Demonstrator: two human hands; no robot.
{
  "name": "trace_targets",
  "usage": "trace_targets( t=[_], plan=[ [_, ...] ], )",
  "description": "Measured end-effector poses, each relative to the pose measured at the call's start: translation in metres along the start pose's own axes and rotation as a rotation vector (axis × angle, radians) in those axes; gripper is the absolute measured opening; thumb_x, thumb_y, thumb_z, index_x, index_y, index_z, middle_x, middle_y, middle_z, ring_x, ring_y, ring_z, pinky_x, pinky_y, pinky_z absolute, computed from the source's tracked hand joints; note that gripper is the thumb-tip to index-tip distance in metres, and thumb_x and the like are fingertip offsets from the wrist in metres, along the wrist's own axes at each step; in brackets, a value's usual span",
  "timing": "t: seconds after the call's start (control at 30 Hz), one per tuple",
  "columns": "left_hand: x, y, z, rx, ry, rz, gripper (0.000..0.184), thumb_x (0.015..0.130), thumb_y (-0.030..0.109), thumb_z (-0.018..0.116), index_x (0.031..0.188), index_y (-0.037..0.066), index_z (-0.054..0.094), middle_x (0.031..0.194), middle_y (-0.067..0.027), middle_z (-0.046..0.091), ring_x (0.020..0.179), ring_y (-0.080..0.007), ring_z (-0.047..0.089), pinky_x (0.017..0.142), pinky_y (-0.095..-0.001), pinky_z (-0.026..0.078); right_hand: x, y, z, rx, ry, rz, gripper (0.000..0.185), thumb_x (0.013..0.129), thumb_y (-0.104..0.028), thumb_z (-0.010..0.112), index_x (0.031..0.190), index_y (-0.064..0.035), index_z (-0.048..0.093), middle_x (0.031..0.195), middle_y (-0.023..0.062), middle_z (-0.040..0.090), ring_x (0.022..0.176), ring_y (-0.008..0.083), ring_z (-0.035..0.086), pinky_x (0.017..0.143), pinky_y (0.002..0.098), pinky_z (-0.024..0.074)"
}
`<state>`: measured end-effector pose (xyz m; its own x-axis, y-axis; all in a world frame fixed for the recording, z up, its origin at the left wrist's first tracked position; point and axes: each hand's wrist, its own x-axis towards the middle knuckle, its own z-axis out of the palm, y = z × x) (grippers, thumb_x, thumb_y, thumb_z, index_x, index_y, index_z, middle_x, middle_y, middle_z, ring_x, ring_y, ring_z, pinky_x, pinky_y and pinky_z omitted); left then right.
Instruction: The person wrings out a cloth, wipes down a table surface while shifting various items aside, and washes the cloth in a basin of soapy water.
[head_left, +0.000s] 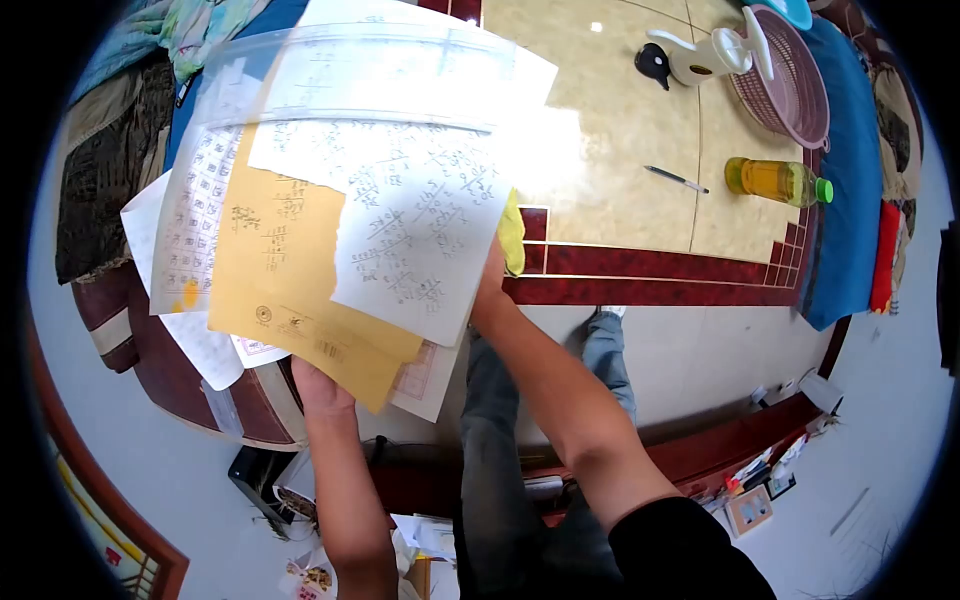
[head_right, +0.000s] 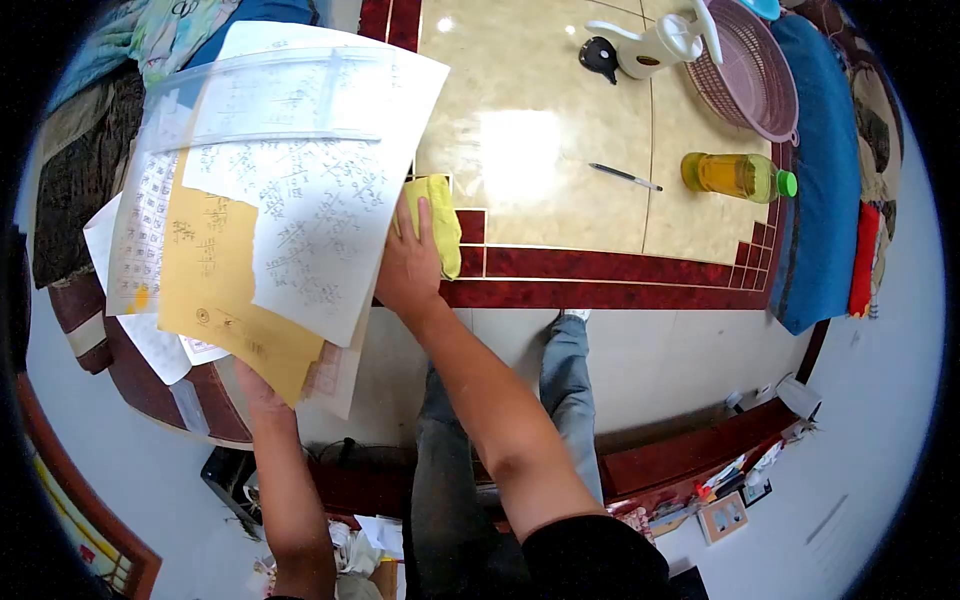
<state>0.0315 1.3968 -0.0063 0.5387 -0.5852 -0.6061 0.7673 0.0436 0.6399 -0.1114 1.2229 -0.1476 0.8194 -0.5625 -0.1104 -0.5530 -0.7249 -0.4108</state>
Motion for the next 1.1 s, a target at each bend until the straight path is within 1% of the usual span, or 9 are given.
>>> trace_targets(
  t=[0.17, 0.23, 0.37, 0.47, 0.6, 0.7, 0.83, 0.93, 1.1],
  plan=[
    [-0.001, 0.002, 0.010, -0.095, -0.076, -0.013, 0.048, 0.108, 0.030, 0.048, 0.144, -0.001, 0.052, 0.140, -0.0163, 0.062, 0.123, -0.0306, 0.063, 0.103, -0.0440, 0.054, -0.033, 0.029, -0.027, 0.027, -0.028, -0.046, 0.072, 0.095, -0.052, 0.062, 0.158, -0.0192, 0.046, 0.166, 0.0083, 0.037, 0.157, 0.0336, 0.023, 0.127, 0.0592, 0.0153],
    [-0.001, -0.004, 0.003, -0.151, -0.140, -0.013, 0.049, 0.108, 0.031, 0.047, 0.144, -0.001, 0.053, 0.140, -0.0165, 0.062, 0.125, -0.0311, 0.062, 0.104, -0.0450, 0.053, -0.074, 0.064, -0.046, 0.000, 0.082, 0.040, 0.082, 0.094, -0.056, 0.063, 0.163, -0.0228, 0.034, 0.169, 0.0056, 0.032, 0.156, 0.0324, 0.027, 0.127, 0.0587, 0.0165],
    [0.000, -0.019, 0.010, -0.197, -0.170, -0.017, 0.051, 0.108, 0.031, 0.048, 0.147, -0.002, 0.049, 0.143, -0.0175, 0.059, 0.127, -0.0327, 0.061, 0.105, -0.0468, 0.052, -0.191, 0.172, -0.080, -0.076, 0.152, 0.257, 0.079, 0.093, -0.047, 0.067, 0.160, -0.0148, 0.041, 0.169, 0.0101, 0.033, 0.157, 0.0380, 0.024, 0.127, 0.0599, 0.0129],
    [0.004, -0.027, 0.006, -0.196, -0.183, -0.003, 0.053, 0.108, 0.032, 0.048, 0.150, -0.001, 0.047, 0.145, -0.0174, 0.058, 0.129, -0.0335, 0.060, 0.106, -0.0473, 0.051, -0.279, 0.244, -0.104, -0.161, 0.146, 0.478, 0.077, 0.098, -0.037, 0.062, 0.164, -0.0104, 0.032, 0.170, 0.0139, 0.028, 0.158, 0.0402, 0.020, 0.127, 0.0577, 0.0143],
    [0.006, -0.032, -0.010, -0.151, -0.205, -0.005, 0.054, 0.108, 0.032, 0.048, 0.151, 0.000, 0.045, 0.146, -0.0165, 0.057, 0.131, -0.0333, 0.058, 0.107, -0.0471, 0.051, -0.321, 0.276, -0.113, -0.168, 0.151, 0.658, 0.072, 0.105, -0.032, 0.053, 0.166, -0.0080, 0.023, 0.172, 0.0155, 0.022, 0.159, 0.0393, 0.016, 0.126, 0.0564, 0.0161],
    [0.001, -0.033, -0.019, -0.159, -0.173, -0.010, 0.053, 0.108, 0.030, 0.049, 0.151, 0.001, 0.046, 0.146, -0.0163, 0.057, 0.130, -0.0328, 0.059, 0.106, -0.0466, 0.051, -0.305, 0.264, -0.088, -0.226, 0.211, 0.691, 0.072, 0.105, -0.031, 0.054, 0.166, -0.0073, 0.023, 0.172, 0.0161, 0.022, 0.159, 0.0408, 0.016, 0.127, 0.0572, 0.0141],
    [-0.008, -0.025, -0.031, -0.158, -0.054, 0.024, 0.051, 0.107, 0.029, 0.050, 0.150, 0.001, 0.047, 0.144, -0.0162, 0.059, 0.128, -0.0322, 0.061, 0.105, -0.0461, 0.052, -0.218, 0.166, -0.061, -0.067, 0.155, 0.450, 0.088, 0.091, -0.035, 0.073, 0.164, -0.0078, 0.030, 0.171, 0.0147, 0.026, 0.158, 0.0419, 0.018, 0.127, 0.0606, 0.0102],
    [-0.021, -0.012, -0.054, -0.144, -0.006, 0.037, 0.050, 0.107, 0.030, 0.050, 0.148, 0.001, 0.049, 0.143, -0.0162, 0.060, 0.126, -0.0321, 0.062, 0.104, -0.0463, 0.053, -0.125, 0.067, -0.034, -0.066, 0.047, 0.289, 0.082, 0.094, -0.049, 0.066, 0.162, -0.0135, 0.037, 0.170, 0.0085, 0.030, 0.158, 0.0387, 0.022, 0.127, 0.0609, 0.0127],
    [-0.045, 0.001, -0.069, -0.150, -0.011, 0.069, 0.049, 0.107, 0.030, 0.050, 0.147, 0.000, 0.051, 0.142, -0.0167, 0.061, 0.126, -0.0323, 0.062, 0.104, -0.0465, 0.053, 0.002, -0.038, -0.009, 0.064, 0.072, 0.035, 0.068, 0.093, -0.048, 0.064, 0.150, -0.0138, 0.054, 0.164, 0.0082, 0.040, 0.157, 0.0338, 0.025, 0.128, 0.0592, 0.0148]
  ],
)
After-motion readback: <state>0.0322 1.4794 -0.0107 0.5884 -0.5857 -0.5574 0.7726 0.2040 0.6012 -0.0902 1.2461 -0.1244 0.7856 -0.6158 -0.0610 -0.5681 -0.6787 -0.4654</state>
